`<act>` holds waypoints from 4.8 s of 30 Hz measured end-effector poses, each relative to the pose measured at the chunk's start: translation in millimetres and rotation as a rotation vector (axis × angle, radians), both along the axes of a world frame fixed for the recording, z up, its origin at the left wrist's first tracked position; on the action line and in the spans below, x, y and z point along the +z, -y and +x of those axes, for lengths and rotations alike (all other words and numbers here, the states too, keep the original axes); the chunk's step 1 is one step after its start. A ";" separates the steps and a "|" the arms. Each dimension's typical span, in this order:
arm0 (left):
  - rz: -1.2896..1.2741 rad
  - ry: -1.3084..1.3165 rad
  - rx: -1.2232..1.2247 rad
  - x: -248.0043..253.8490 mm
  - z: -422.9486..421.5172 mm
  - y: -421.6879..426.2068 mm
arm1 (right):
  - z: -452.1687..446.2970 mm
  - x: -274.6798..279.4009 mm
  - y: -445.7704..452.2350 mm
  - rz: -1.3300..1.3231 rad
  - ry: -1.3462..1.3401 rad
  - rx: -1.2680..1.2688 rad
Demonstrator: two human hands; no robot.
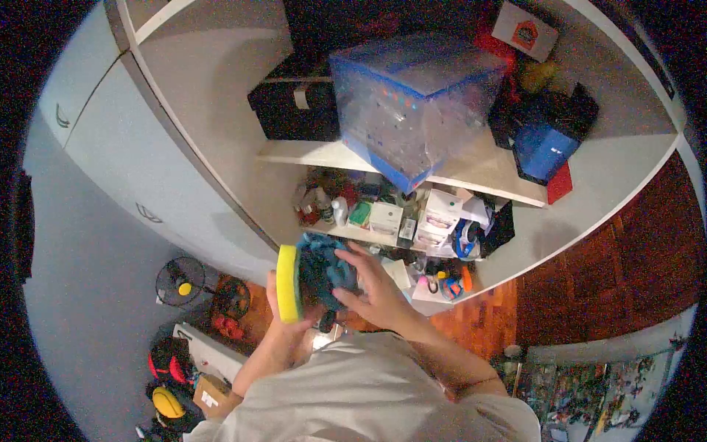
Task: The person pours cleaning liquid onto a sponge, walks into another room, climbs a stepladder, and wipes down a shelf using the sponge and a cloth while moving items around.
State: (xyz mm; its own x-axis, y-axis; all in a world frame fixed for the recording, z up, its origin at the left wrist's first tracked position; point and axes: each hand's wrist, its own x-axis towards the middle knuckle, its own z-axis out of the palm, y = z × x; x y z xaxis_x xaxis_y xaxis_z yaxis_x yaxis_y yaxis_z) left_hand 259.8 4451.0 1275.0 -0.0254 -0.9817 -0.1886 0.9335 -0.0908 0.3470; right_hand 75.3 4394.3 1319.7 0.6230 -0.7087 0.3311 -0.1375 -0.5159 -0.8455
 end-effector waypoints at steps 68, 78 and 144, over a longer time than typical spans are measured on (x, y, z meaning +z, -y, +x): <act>-0.192 0.895 0.255 109.2 -25.3 172.9 | -124.2 146.3 263.9 -0.241 0.504 -0.711; -0.167 1.288 0.127 102.3 -2.5 184.8 | -95.9 87.2 157.8 -0.108 0.352 -0.458; -0.108 0.495 0.068 86.9 -6.8 134.7 | 6.5 94.0 178.6 -0.494 0.566 -0.954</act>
State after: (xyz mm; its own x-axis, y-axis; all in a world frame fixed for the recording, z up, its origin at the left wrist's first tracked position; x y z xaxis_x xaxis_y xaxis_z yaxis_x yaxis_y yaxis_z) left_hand 253.0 4316.3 1361.9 0.1058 -0.9926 -0.0597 0.6570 0.0247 0.7535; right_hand 81.8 4215.7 1413.7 -0.4005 -0.5242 0.7516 -0.3128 -0.6927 -0.6498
